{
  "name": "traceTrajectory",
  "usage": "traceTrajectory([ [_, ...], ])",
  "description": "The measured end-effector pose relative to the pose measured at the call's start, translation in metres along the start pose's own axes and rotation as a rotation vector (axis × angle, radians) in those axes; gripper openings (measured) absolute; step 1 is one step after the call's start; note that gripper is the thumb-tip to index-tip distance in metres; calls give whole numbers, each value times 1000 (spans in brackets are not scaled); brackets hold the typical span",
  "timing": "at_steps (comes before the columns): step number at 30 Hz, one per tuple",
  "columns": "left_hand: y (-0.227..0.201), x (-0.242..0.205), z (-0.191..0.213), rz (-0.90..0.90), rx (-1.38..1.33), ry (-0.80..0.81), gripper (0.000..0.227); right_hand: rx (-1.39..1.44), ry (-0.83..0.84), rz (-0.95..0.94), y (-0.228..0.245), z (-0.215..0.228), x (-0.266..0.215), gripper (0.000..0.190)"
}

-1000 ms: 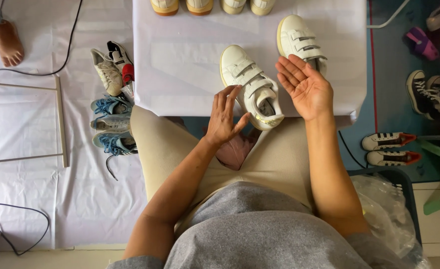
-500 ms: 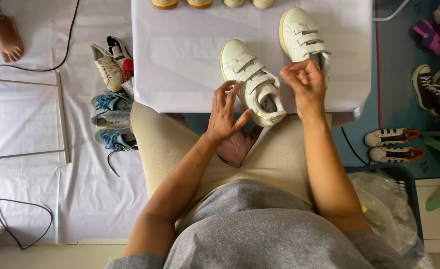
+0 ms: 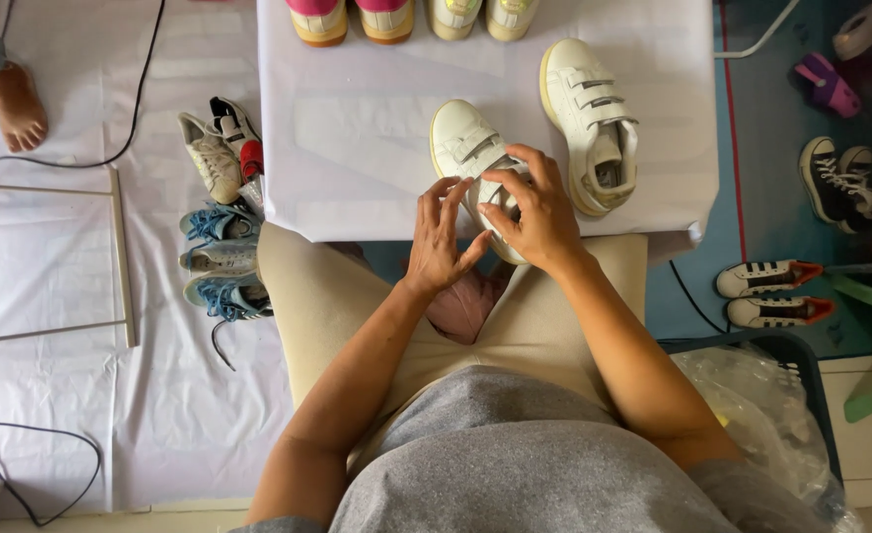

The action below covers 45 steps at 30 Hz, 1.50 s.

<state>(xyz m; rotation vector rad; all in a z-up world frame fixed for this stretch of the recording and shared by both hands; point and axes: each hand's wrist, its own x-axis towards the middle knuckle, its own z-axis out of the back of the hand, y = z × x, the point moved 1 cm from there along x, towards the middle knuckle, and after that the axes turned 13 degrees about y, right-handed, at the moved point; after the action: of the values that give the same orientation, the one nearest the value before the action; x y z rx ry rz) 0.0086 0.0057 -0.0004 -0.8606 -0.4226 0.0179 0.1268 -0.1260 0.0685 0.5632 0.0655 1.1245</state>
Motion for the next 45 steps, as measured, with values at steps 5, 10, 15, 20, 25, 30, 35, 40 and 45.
traceTrajectory([
  [5, -4, 2, 4, 4, 10, 4, 72, -59, -28, 3, -3, -5, -1, 33],
  [10, -1, 0, 1, 13, -18, 0, 73, -136, -82, 30, -6, -11, 1, 31],
  [15, -1, 0, 1, 22, -26, 4, 73, -203, -132, 38, -6, -12, 2, 27],
  [20, 3, -2, -2, 22, -22, 6, 75, -219, -180, -7, -12, -18, 3, 21],
  [25, -5, -4, -2, 6, -5, -37, 84, -202, -208, -42, -15, -22, 3, 23],
  [30, -22, -4, -13, -134, 190, 47, 85, -171, -233, -29, -19, -26, 2, 23],
  [35, -22, -3, -16, -144, 182, 48, 83, -178, -239, -21, -15, -20, 4, 22],
  [40, -19, -2, -15, -149, 208, 41, 80, -163, -229, -45, -13, -20, 2, 20],
  [45, -22, 0, -12, -145, 210, 34, 77, 237, -233, -385, 16, 12, 14, 20],
])
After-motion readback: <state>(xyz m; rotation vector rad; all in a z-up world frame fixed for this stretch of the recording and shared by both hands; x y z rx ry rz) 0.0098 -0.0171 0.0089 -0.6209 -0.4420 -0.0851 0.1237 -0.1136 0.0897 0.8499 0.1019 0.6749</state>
